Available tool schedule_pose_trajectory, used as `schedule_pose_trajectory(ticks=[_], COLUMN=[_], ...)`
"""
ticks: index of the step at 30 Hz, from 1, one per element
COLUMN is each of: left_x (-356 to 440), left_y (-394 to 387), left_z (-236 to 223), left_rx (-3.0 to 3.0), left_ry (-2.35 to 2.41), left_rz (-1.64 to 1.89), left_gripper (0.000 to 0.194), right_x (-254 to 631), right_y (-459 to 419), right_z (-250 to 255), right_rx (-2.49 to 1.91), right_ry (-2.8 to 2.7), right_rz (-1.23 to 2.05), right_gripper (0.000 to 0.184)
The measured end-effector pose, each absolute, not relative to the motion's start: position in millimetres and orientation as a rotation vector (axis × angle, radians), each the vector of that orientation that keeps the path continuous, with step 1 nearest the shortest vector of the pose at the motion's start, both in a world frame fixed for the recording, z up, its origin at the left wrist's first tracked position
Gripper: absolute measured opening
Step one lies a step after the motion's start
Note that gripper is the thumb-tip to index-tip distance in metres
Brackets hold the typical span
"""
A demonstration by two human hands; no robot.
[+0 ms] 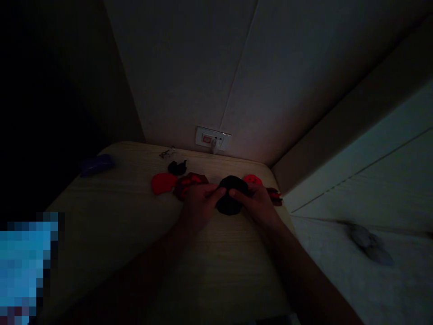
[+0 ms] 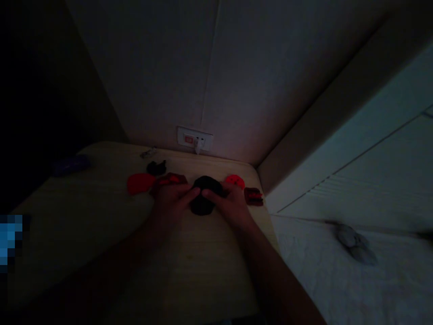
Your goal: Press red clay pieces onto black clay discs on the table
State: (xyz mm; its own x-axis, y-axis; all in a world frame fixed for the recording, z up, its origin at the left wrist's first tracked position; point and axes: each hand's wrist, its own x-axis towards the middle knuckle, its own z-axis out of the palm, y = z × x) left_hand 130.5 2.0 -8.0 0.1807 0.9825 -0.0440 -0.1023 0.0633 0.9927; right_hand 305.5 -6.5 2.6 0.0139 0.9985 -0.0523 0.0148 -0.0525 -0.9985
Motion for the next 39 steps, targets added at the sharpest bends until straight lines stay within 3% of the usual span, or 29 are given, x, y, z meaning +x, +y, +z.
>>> schedule_pose_trajectory(ticks=[10,19,28,39], left_x=[131.8,133.5,133.5,130.4], left_y=[1.5,3.3,5.7,2.7], left_z=[-7.1,-11.7,-8.3,-3.7], left_rx=[1.036,0.937,0.855,1.188], left_ry=[0.948,0.977,1.046,1.075], left_rz=[1.052,1.04,1.131,1.12], left_gripper=[0.025,0.038,0.035,0.028], right_x=[309.1,311.3,309.4,304.8], right_y=[-5.8,-3.7,-5.1,-5.4], right_z=[2.5,2.5,10.8,7.3], right_rx=[-1.32,-1.374,-1.364,-1.223], right_ry=[-1.219,-1.2,-1.217,-1.149], right_rz=[1.237,1.296,1.21,1.366], right_gripper=[0.034,0.037,0.045,0.044])
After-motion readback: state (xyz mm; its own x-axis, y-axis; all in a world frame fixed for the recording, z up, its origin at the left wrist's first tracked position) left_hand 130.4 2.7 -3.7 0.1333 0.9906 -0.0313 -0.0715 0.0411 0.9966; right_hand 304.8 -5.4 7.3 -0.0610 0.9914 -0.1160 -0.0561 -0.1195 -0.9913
